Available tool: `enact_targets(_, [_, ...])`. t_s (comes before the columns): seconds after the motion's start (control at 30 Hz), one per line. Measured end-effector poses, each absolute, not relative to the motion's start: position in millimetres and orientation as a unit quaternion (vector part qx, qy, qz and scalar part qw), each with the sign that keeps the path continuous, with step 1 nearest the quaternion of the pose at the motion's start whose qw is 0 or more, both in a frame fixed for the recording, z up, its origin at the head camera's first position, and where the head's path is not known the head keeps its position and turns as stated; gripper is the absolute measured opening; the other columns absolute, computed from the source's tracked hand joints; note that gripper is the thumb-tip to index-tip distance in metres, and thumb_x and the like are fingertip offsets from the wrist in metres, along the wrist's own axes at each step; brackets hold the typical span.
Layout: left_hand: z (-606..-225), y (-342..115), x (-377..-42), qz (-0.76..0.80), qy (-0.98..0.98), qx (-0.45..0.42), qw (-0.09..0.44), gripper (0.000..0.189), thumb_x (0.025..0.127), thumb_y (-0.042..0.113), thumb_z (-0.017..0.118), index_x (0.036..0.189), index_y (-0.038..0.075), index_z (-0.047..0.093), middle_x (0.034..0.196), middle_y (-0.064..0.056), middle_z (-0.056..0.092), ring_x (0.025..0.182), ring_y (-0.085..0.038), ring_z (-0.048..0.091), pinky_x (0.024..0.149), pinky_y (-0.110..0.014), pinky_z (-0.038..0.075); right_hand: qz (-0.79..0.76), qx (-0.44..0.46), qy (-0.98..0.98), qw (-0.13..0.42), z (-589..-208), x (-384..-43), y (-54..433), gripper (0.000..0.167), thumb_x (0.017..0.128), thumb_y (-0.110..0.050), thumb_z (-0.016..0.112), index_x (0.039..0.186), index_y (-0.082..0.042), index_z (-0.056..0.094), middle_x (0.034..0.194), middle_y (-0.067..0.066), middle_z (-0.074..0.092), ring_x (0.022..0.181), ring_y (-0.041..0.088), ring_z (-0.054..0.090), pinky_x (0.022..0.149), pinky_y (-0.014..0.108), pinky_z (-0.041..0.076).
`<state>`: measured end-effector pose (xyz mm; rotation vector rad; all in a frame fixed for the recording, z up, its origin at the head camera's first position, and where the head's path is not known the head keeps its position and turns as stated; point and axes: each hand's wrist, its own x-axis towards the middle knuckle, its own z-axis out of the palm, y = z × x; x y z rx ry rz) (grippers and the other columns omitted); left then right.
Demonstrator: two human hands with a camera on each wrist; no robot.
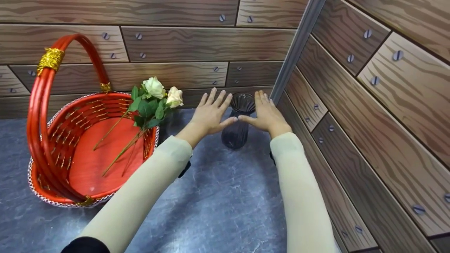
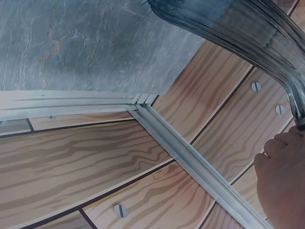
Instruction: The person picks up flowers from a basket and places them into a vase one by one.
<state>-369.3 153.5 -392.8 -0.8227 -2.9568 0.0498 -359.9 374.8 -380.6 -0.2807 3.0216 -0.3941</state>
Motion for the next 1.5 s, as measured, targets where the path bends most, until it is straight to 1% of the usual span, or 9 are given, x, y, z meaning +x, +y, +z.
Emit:
enact_targets(0.1, [-392.0, 153.4, -372.5, 0.011, -0.963, -0.265, 0.039, 0.090, 0.091, 0.080, 0.009, 0.162, 0.025, -0.003, 0.169, -0.004, 0.001, 0.155, -0.028, -0.007, 0.125, -0.051, -0.002, -0.132, -0.089, 0.986, 0.047, -379.8, -360.2, 373.9, 0.117, 0.089, -0.074, 0.050, 0.158, 0.000, -0.007, 0.164, 0.026, -0.007, 0.151, 0.045, -0.003, 0.122, 0.058, 0.003])
enact_targets(0.2, [-390.5, 153.5, -375.7, 0.010, -0.963, -0.265, 0.040, 0.090, 0.091, 0.080, 0.008, 0.162, 0.025, -0.002, 0.169, -0.003, 0.002, 0.155, -0.027, -0.008, 0.124, -0.050, -0.006, -0.140, -0.092, 0.985, 0.049, -379.2, -360.0, 374.8, 0.116, 0.089, -0.074, 0.050, 0.158, 0.001, -0.006, 0.164, 0.026, -0.007, 0.151, 0.046, -0.003, 0.122, 0.058, 0.003])
enact_targets(0.3, [-389.5, 152.8, -377.5, 0.015, -0.962, -0.268, 0.039, 0.089, 0.091, 0.080, 0.008, 0.162, 0.026, -0.002, 0.169, -0.002, 0.002, 0.155, -0.026, -0.009, 0.124, -0.049, -0.008, -0.145, -0.094, 0.984, 0.054, -379.2, -359.2, 377.3, 0.114, 0.090, -0.072, 0.050, 0.158, 0.002, -0.005, 0.164, 0.026, -0.007, 0.151, 0.047, -0.002, 0.123, 0.058, 0.004])
enact_targets(0.5, [-389.3, 149.8, -378.3, 0.024, -0.962, -0.269, 0.042, 0.090, 0.091, 0.080, 0.011, 0.162, 0.026, -0.001, 0.169, -0.003, 0.004, 0.155, -0.026, -0.006, 0.125, -0.048, -0.005, -0.140, -0.107, 0.983, 0.057, -380.1, -356.0, 377.5, 0.110, 0.093, -0.070, 0.048, 0.157, 0.004, -0.002, 0.164, 0.025, -0.007, 0.152, 0.042, -0.001, 0.124, 0.054, 0.004])
enact_targets(0.73, [-390.2, 142.8, -378.7, 0.022, -0.965, -0.258, 0.041, 0.093, 0.091, 0.081, 0.011, 0.162, 0.022, -0.001, 0.169, -0.005, 0.003, 0.155, -0.026, -0.007, 0.125, -0.047, -0.005, -0.141, -0.121, 0.981, 0.060, -381.5, -354.8, 368.0, 0.109, 0.093, -0.070, 0.048, 0.158, 0.002, -0.002, 0.165, 0.023, -0.008, 0.153, 0.041, -0.001, 0.124, 0.054, 0.005])
enact_targets(0.87, [-391.2, 141.8, -378.3, 0.019, -0.965, -0.257, 0.042, 0.097, 0.090, 0.082, 0.014, 0.162, 0.019, -0.001, 0.169, -0.005, 0.002, 0.155, -0.025, -0.007, 0.125, -0.045, -0.004, -0.136, -0.134, 0.980, 0.055, -382.6, -353.6, 366.2, 0.106, 0.095, -0.068, 0.047, 0.158, 0.002, -0.002, 0.165, 0.022, -0.009, 0.153, 0.037, -0.004, 0.124, 0.052, 0.004])
enact_targets(1.0, [-391.8, 140.8, -377.9, 0.017, -0.966, -0.254, 0.040, 0.101, 0.088, 0.083, 0.015, 0.162, 0.017, -0.002, 0.169, -0.004, 0.002, 0.155, -0.025, -0.008, 0.125, -0.044, -0.004, -0.124, -0.155, 0.979, 0.044, -383.1, -351.9, 364.3, 0.104, 0.096, -0.065, 0.048, 0.157, 0.005, 0.001, 0.165, 0.024, -0.007, 0.154, 0.035, -0.005, 0.124, 0.052, 0.003])
enact_targets(1.33, [-390.8, 134.2, -377.2, 0.030, -0.960, -0.273, 0.050, 0.107, 0.086, 0.086, 0.015, 0.161, 0.012, -0.003, 0.169, -0.004, 0.000, 0.155, -0.024, -0.010, 0.125, -0.043, -0.007, -0.110, -0.171, 0.979, 0.028, -385.1, -347.8, 357.6, 0.103, 0.097, -0.061, 0.050, 0.156, 0.009, 0.003, 0.163, 0.029, -0.003, 0.153, 0.041, 0.000, 0.124, 0.055, 0.007])
enact_targets(1.5, [-388.4, 130.4, -374.9, 0.031, -0.956, -0.288, 0.051, 0.107, 0.086, 0.086, 0.015, 0.161, 0.012, -0.002, 0.169, -0.005, 0.000, 0.155, -0.023, -0.008, 0.126, -0.041, -0.004, -0.110, -0.178, 0.978, 0.026, -385.6, -344.8, 353.6, 0.103, 0.097, -0.062, 0.049, 0.156, 0.009, 0.004, 0.163, 0.029, -0.003, 0.153, 0.042, 0.000, 0.124, 0.055, 0.006])
